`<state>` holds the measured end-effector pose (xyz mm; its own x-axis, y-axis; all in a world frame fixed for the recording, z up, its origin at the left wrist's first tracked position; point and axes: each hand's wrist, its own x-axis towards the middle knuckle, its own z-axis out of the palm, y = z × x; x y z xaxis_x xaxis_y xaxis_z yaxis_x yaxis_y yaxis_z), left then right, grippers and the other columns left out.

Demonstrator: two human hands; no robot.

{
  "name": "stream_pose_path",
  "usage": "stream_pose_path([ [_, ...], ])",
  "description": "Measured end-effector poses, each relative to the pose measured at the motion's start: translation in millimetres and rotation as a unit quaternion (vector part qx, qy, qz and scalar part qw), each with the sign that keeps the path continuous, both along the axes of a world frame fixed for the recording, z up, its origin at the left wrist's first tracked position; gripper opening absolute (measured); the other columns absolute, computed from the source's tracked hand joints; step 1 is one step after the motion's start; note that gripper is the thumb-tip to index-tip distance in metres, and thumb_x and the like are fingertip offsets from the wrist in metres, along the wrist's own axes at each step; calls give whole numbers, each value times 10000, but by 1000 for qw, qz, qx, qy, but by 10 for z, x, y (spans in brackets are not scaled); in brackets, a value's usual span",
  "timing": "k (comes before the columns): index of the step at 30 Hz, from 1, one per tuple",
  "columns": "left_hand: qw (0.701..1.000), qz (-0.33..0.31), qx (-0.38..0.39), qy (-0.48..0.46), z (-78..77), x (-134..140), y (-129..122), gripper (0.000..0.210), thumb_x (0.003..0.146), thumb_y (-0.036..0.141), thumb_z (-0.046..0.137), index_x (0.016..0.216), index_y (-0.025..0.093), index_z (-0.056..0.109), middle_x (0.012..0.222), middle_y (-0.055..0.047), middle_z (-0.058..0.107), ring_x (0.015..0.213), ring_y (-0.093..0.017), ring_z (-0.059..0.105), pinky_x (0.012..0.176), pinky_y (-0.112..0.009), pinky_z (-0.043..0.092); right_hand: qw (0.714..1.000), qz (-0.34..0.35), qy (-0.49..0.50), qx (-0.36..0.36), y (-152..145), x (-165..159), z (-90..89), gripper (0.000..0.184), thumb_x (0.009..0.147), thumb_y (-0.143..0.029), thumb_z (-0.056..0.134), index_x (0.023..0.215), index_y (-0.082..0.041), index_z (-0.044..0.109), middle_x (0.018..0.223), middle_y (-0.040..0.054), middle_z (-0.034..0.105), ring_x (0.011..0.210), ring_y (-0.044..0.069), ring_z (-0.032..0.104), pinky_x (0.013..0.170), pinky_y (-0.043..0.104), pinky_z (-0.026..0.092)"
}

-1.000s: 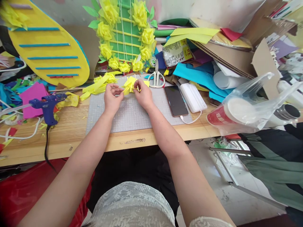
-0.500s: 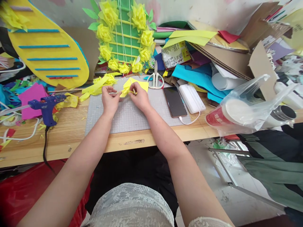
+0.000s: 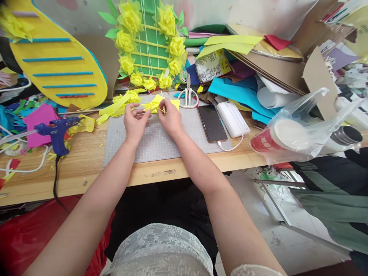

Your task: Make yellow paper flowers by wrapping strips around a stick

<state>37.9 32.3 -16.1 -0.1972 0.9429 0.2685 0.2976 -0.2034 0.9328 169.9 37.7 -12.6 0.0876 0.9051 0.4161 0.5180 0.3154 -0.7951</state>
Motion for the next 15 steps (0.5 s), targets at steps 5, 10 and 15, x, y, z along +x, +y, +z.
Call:
stream_pose_path([
  [5, 989, 25, 83, 119, 62, 4, -63, 325, 740, 412, 663, 924, 218, 478, 869, -8, 573, 708, -115, 590, 626, -242, 471, 1000, 7, -13, -5, -18, -12, 12, 80, 799, -257, 518, 849, -228, 463, 790, -9, 515, 746, 128, 513, 738, 322, 480],
  [10, 983, 35, 100, 149, 90, -5, -49, 191, 781, 383, 622, 868, 224, 563, 837, -16, 531, 738, -132, 538, 713, -267, 460, 1000, 20, -8, 2, -29, -31, 12, 79, 797, -267, 518, 845, -230, 468, 782, -18, 514, 710, 116, 484, 707, 298, 473],
  [15, 981, 61, 85, 161, 92, -8, -35, 115, 745, 303, 668, 747, 197, 622, 798, -20, 519, 706, -139, 531, 667, -266, 441, 999, 22, -13, -21, -43, -6, 31, 125, 788, -302, 530, 877, -230, 477, 806, -8, 518, 752, 131, 491, 720, 311, 464],
])
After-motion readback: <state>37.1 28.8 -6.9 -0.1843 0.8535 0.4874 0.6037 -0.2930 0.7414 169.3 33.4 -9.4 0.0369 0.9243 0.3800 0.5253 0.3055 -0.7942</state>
